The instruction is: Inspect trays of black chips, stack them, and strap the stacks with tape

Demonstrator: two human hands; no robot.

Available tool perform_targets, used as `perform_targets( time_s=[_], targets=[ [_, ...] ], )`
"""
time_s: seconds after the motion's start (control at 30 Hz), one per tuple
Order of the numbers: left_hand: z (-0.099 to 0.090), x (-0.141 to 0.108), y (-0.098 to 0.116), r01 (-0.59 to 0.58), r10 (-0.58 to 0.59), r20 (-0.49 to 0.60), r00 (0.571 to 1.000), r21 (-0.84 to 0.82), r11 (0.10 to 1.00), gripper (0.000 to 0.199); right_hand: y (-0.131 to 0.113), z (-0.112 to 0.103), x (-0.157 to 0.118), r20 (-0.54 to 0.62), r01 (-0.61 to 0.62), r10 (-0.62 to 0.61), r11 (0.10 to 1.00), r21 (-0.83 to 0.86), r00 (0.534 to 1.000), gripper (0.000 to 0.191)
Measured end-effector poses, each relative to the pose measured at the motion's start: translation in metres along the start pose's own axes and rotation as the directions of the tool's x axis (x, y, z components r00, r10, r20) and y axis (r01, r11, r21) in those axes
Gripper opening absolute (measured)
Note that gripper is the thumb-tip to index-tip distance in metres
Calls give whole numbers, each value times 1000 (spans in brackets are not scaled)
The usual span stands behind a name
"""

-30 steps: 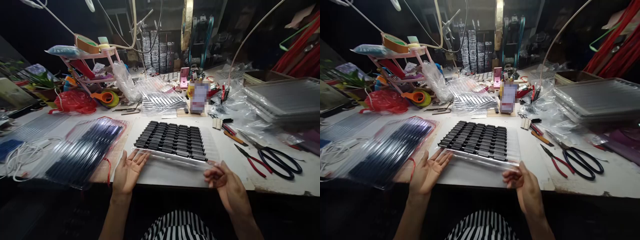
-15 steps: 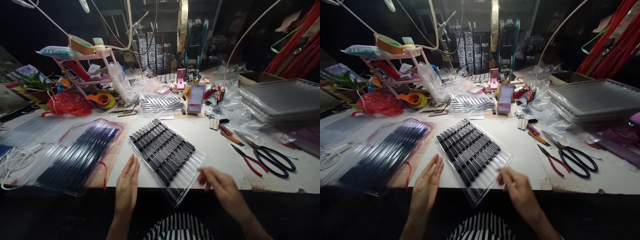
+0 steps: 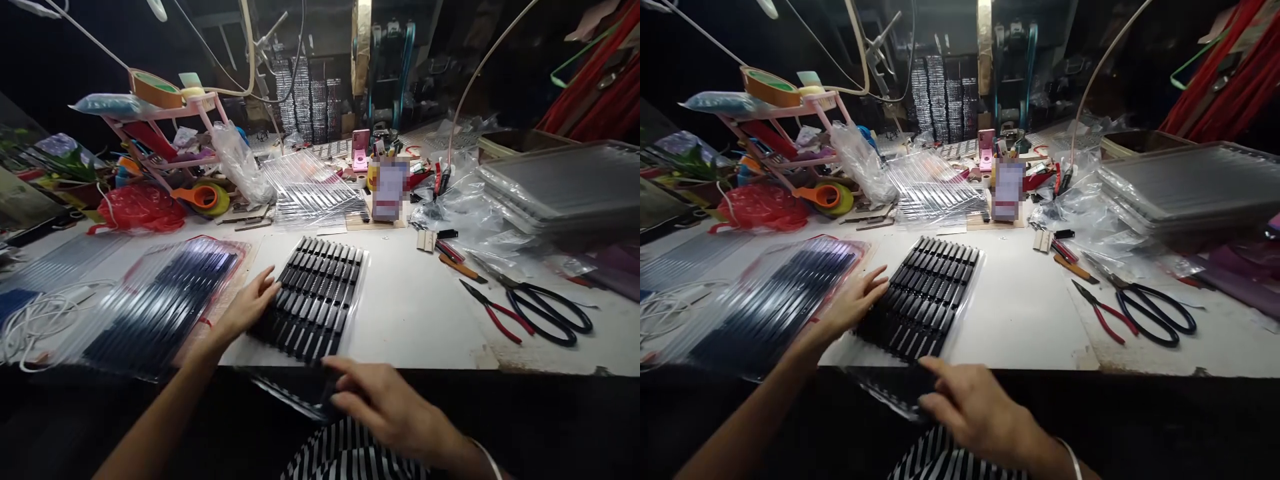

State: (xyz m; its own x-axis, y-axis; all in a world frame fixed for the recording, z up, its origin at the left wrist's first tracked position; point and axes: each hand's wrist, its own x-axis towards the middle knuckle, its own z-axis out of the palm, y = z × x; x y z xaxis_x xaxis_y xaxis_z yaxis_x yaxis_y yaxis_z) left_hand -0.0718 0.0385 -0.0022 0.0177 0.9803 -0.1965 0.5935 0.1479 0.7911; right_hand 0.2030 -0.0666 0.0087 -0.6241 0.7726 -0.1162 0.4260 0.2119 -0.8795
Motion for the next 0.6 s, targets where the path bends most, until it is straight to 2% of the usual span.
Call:
perform_targets(
  time_s=[0.07,0.1,0.17,0.23,0.3,0.33,0.4,0.43,0.47,0.53,0.6],
  targets=[
    [-2,32,13,-82,68,81,994,195,977,75,-10,23,11,83,122,-125,992,42,989,52],
    [2,45,20,-114,90,110,990,231,966,75,-13,34,18,123,177,-184,982,62,975,56],
    [13,65,34,-165,125,165,978,253,953,73,-16,50,30,192,266,-279,960,90,941,62],
    [26,70,44,-208,161,198,967,245,947,71,-16,54,35,211,337,-355,934,119,911,61],
    [33,61,48,-274,241,161,957,238,932,67,-11,45,29,150,358,-388,914,192,909,54],
    [34,51,47,-313,293,118,949,228,922,64,-7,37,23,83,338,-367,908,246,926,49],
    [29,25,37,-368,377,-13,926,188,911,57,7,15,7,-121,245,-216,903,354,969,37],
    [25,10,28,-364,379,-82,922,154,918,55,17,2,-1,-248,189,-95,901,390,964,32],
    [21,-4,18,-338,353,-165,921,110,935,53,27,-10,-8,-381,141,28,902,409,924,28],
    [15,-31,-3,-234,220,-313,924,-7,972,52,50,-32,-19,-604,61,208,917,394,770,25],
    [15,-53,-20,-107,27,-406,913,-176,979,53,70,-48,-21,-714,-35,302,931,363,631,25]
  ],
)
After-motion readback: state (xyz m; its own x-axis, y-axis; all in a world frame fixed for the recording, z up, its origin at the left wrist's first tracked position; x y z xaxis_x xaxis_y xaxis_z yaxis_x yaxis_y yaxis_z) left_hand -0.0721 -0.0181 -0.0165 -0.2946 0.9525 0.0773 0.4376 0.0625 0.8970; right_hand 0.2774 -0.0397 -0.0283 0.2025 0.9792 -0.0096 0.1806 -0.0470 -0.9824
